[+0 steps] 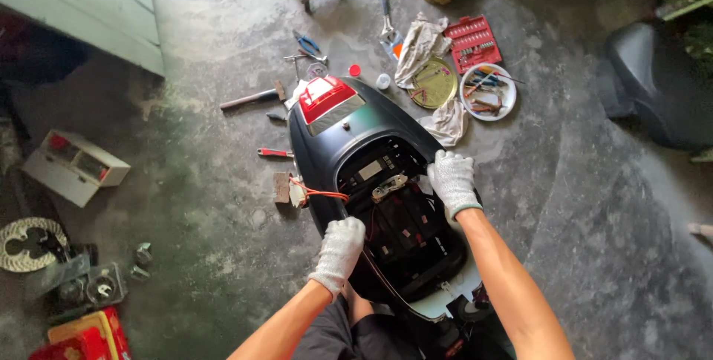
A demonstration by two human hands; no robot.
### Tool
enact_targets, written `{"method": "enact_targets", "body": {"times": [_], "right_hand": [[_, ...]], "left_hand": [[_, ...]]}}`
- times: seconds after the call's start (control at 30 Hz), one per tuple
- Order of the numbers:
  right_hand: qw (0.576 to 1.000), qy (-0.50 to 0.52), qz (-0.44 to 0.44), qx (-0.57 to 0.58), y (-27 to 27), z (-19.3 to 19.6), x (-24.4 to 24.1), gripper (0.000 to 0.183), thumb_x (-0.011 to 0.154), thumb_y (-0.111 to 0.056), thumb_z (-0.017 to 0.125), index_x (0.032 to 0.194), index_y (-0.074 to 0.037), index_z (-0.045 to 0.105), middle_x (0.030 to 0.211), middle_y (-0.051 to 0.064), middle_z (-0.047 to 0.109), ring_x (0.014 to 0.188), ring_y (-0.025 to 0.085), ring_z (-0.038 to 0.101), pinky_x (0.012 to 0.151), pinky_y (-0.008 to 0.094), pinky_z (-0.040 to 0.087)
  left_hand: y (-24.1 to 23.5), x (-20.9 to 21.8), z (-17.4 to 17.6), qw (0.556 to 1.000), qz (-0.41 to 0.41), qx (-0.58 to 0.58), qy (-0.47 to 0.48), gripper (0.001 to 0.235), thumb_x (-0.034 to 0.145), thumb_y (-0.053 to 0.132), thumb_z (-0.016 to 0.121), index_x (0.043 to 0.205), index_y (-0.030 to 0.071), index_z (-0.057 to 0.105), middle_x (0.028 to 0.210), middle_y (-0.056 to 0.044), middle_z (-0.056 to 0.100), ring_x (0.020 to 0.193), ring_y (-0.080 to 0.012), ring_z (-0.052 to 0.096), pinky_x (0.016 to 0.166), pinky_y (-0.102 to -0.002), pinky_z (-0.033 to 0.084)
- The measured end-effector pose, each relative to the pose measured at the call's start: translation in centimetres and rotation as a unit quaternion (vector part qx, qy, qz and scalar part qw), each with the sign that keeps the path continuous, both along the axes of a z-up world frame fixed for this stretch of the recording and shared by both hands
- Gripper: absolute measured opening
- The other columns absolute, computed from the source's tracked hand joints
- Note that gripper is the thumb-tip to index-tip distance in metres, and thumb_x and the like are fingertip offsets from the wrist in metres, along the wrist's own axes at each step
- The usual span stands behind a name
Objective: The person works on the rear section of a scooter, using a screwdriver to tighten screws on the taillight assembly. They then move to the under-seat area, manipulating wires and components within the battery compartment.
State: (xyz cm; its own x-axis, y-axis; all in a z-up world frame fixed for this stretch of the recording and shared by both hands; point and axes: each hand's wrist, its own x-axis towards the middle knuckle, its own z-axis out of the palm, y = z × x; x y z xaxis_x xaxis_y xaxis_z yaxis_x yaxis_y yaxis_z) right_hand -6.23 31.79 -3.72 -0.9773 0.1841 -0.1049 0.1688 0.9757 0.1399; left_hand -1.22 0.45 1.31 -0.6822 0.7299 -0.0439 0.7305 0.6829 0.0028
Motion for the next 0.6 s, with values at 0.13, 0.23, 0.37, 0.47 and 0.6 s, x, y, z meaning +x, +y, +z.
{"method": "enact_targets", "body": {"times": [0.13,0.23,0.37,0.47,0.6], "right_hand": [[0.999,0.023,0.033,0.001,0.1,-0.8,0.5,0.025,0.080,-0.028,0.065,0.099,-0.012,0.064,0.088,0.007,0.070,0.081,0.026,0.070,0.074,0.048,0.051],[1.000,0.016,0.008,0.009,0.4,-3.5,1.0,0.015,0.088,-0.022,0.061,0.100,-0.013,0.064,0.092,0.006,0.070,0.084,0.026,0.070,0.077,0.047,0.051],[0.999,0.000,0.007,0.040,0.0,-3.2,0.7,0.009,0.095,-0.019,0.058,0.100,-0.014,0.063,0.093,0.006,0.070,0.087,0.025,0.070,0.079,0.046,0.050],[0.998,-0.032,0.020,0.051,-0.4,-2.9,0.7,0.012,0.094,-0.019,0.056,0.102,-0.014,0.063,0.094,0.006,0.069,0.087,0.024,0.069,0.077,0.046,0.049],[0.995,-0.049,0.012,0.086,-1.0,-3.3,0.2,0.016,0.094,-0.020,0.055,0.105,-0.012,0.063,0.096,0.008,0.068,0.087,0.025,0.067,0.077,0.045,0.047]], "left_hand": [[-0.3,-0.3,-0.4,0.989,0.063,-0.048,-0.124,0.004,0.089,0.011,0.061,0.091,0.008,0.064,0.078,-0.009,0.062,0.076,-0.0278,0.064,0.074,-0.042,0.049],[-0.4,0.1,-1.2,0.993,0.012,-0.077,-0.087,0.003,0.089,0.011,0.061,0.090,0.009,0.063,0.081,-0.010,0.061,0.076,-0.0278,0.063,0.074,-0.041,0.049],[-0.2,-0.1,1.0,0.997,-0.050,-0.057,-0.019,0.008,0.082,0.013,0.064,0.089,0.008,0.063,0.084,-0.009,0.061,0.075,-0.0251,0.063,0.070,-0.037,0.049],[-0.1,0.0,1.8,1.000,-0.022,-0.009,0.014,0.019,0.075,0.012,0.063,0.094,0.007,0.065,0.083,-0.007,0.061,0.071,-0.0234,0.063,0.066,-0.036,0.049],[-0.6,0.1,-1.2,0.997,0.047,-0.036,-0.038,0.006,0.086,0.012,0.062,0.091,0.009,0.063,0.079,-0.006,0.061,0.072,-0.0244,0.064,0.068,-0.039,0.049]]}}
